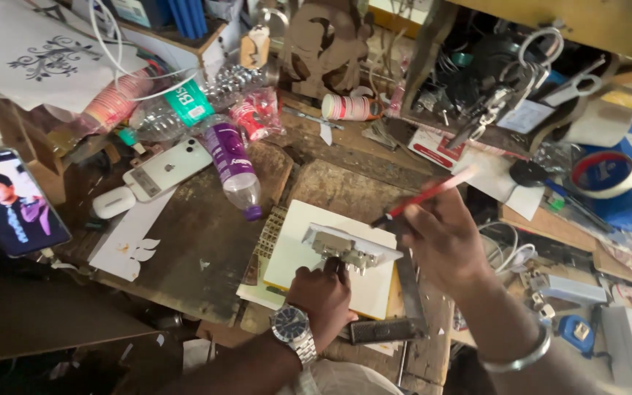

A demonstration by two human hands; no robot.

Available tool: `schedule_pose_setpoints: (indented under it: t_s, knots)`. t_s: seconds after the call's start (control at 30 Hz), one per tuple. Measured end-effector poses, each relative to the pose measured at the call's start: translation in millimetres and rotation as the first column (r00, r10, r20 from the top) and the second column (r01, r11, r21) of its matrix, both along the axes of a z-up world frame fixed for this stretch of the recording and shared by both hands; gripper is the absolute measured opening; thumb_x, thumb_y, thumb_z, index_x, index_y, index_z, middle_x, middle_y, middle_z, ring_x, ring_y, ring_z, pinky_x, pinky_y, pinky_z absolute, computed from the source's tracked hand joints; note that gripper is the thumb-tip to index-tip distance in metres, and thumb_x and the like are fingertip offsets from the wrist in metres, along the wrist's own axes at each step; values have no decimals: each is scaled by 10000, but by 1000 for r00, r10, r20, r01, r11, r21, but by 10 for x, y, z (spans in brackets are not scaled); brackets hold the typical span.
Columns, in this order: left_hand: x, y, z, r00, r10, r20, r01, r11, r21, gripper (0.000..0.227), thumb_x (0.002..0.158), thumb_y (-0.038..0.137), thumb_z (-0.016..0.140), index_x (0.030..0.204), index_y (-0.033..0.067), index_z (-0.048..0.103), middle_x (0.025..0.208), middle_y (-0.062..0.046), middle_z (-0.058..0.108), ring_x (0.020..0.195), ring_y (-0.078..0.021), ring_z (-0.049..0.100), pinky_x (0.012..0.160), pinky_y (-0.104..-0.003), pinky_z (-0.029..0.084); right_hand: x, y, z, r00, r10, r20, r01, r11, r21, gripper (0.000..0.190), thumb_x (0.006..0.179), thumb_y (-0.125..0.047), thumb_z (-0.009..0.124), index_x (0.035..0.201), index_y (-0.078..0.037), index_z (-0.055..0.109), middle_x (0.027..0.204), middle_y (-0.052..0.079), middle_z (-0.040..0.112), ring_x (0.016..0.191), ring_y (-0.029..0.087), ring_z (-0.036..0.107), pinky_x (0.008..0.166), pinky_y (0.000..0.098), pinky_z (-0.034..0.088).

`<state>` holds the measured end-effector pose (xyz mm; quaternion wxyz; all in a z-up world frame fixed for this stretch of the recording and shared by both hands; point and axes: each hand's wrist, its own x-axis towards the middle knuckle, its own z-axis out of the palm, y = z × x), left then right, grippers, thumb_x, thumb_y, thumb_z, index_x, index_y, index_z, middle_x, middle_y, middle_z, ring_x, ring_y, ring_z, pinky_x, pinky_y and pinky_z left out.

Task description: Measure and mark dimensions on a piece of paper or notebook using a ruler and pencil.

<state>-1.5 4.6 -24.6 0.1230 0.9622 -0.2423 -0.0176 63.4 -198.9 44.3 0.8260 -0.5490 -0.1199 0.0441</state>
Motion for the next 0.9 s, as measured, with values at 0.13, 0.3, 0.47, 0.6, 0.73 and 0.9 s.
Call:
schedule_pose_setpoints:
  t_s: [0.13,0.3,0.47,0.6,0.73,0.9]
  knots:
    - [1,-7,-19,1000,5,-23,-4,999,32,745,693,525,868,1095,-50,617,993,-150,644,714,-290,684,637,-444,487,504,451,414,935,344,83,-264,835,-483,111,1057,-41,672,1118,50,655,879,135,614,776,191,583,675,342,486]
    - [-30,6,54,999,-46,4,46,996,82,765,710,493,867,1143,-88,622,1035,-204,647,775,-292,683,667,-431,498,1031,1332,451,831,552,-73,-381,467,-798,489,913,-98,677,1313,-84,397,965,76,680,821,162,642,705,332,559]
    - [-38,7,-51,999,-47,-15,48,997,60,673,746,468,850,1092,-73,650,996,-194,660,816,-299,678,699,-447,493,1264,1828,100,638,761,-119,-323,124,-938,383,921,-81,662,1235,-53,444,963,121,713,858,195,684,707,379,546]
    - [-47,-11,-106,999,-20,27,20,1000,13,685,718,455,861,1078,-90,655,989,-193,664,799,-294,677,700,-444,490,1265,2054,-9,524,798,-296,-149,-256,-955,341,931,-130,647,1232,-65,500,976,165,733,923,295,734,759,435,539]
    - [-39,-28,-179,1000,-11,14,11,1000,-6,666,718,441,867,1070,-84,655,994,-199,662,785,-300,678,689,-456,481,1272,2188,-122,475,800,-366,-86,-372,-924,450,894,-114,634,1318,-121,482,1036,168,716,961,348,712,792,475,527]
    - [-38,-39,-265,998,-10,60,12,999,-39,627,732,408,856,1070,-78,653,948,-179,668,760,-296,673,675,-463,461,1270,2286,-221,430,788,-441,0,-489,-873,674,839,-38,640,1457,-141,393,1089,196,691,1036,380,684,841,471,545]
